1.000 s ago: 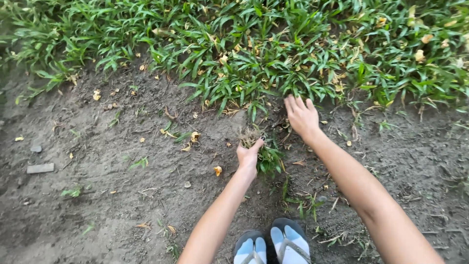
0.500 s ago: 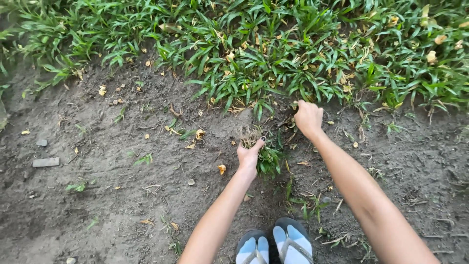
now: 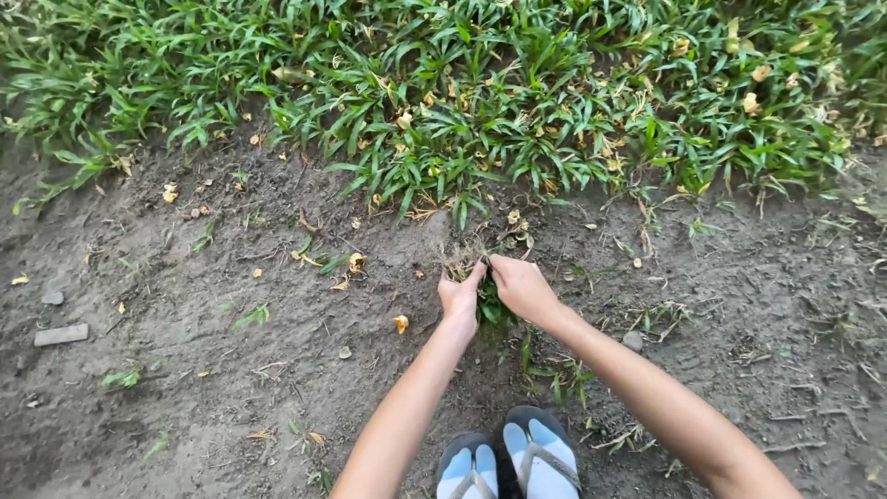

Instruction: Pulling weeds and grass from a garden bed by hand

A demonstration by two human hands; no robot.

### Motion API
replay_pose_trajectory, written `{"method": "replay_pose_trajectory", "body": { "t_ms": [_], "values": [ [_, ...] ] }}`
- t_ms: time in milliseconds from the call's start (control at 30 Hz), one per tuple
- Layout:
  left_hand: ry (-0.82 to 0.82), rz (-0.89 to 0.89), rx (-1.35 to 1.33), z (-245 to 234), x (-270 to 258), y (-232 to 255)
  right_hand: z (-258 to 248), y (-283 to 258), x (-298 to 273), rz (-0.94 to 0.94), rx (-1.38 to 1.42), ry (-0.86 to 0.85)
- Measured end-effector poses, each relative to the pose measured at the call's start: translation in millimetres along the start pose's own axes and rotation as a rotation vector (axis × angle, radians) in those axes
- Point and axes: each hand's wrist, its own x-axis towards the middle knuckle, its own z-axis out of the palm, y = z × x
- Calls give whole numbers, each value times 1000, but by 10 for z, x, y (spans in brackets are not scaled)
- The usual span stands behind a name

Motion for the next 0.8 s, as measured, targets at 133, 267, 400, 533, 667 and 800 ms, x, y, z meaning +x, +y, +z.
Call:
{"method": "replay_pose_trajectory", "body": {
  "t_ms": [133, 267, 400, 533, 667, 800],
  "values": [
    [-18, -44, -22, -154, -128, 198, -160, 89, 103, -103, 70, -230],
    [14, -49, 8, -260, 130, 93, -245, 266, 443, -224, 222, -251],
    [34, -60, -5, -265, 151, 113, -163, 808, 946, -158, -454, 169],
    [13, -50, -11, -277, 95, 163, -213, 1147, 1153, -208, -950, 542],
    [19, -81, -9, -363, 53, 191, 49, 1713, 1433, -218, -994, 633],
    [24, -71, -5, -432, 88, 210, 9, 1753, 1472, -234, -960, 646]
  ]
}}
